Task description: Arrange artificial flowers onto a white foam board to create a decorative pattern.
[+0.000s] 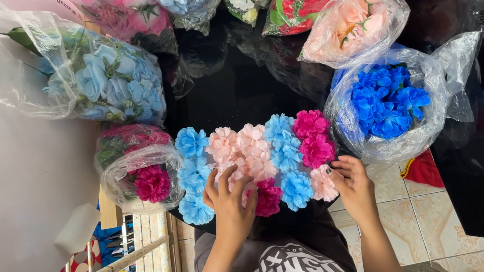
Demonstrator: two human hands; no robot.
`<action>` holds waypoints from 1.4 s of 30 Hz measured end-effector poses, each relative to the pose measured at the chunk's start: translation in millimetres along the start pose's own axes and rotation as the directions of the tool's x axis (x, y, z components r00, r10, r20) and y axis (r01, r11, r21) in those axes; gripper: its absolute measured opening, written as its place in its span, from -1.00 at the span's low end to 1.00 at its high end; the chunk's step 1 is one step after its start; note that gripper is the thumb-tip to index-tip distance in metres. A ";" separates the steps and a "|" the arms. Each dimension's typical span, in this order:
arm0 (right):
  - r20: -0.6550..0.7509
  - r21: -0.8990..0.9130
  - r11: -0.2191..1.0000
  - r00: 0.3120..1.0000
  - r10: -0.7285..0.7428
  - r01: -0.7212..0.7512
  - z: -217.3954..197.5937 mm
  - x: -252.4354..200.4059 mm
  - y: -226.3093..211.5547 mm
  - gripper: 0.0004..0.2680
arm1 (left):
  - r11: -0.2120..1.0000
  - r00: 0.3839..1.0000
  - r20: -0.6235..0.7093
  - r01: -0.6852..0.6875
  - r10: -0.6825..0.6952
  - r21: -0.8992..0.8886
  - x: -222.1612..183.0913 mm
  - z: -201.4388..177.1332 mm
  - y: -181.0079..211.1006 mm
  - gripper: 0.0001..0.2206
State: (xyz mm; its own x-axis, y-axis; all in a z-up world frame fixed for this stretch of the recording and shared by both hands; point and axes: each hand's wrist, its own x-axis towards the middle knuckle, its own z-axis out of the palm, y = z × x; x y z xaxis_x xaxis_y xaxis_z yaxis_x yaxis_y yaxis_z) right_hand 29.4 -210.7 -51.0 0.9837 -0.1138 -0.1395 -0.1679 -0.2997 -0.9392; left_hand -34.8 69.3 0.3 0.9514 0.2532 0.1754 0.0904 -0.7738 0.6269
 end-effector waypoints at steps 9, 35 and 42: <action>-0.014 -0.241 0.970 1.000 0.001 -0.004 10.9 27.6 -14.8 -0.57 | 0.959 0.999 -0.035 -0.025 0.037 0.283 37.7 50.7 -21.2 -0.76; -0.168 0.685 0.725 0.983 0.067 0.068 -31.6 29.6 10.3 -0.86 | 0.839 0.956 0.292 0.135 0.029 -0.527 73.8 9.9 48.9 -0.79; 0.020 0.585 0.810 0.999 0.049 -0.052 -45.1 6.4 29.9 -0.85 | 0.966 0.868 0.424 -0.220 0.259 -0.139 112.8 118.5 72.4 -0.57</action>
State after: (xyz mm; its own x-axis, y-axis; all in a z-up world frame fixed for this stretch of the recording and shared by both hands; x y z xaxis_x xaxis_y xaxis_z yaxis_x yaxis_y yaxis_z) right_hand 27.8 -263.1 -65.9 0.9754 -0.1090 -0.1917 -0.1486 0.3171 -0.9367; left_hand 114.0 -26.9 -24.5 0.9739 -0.2269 -0.0079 -0.1628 -0.7222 0.6723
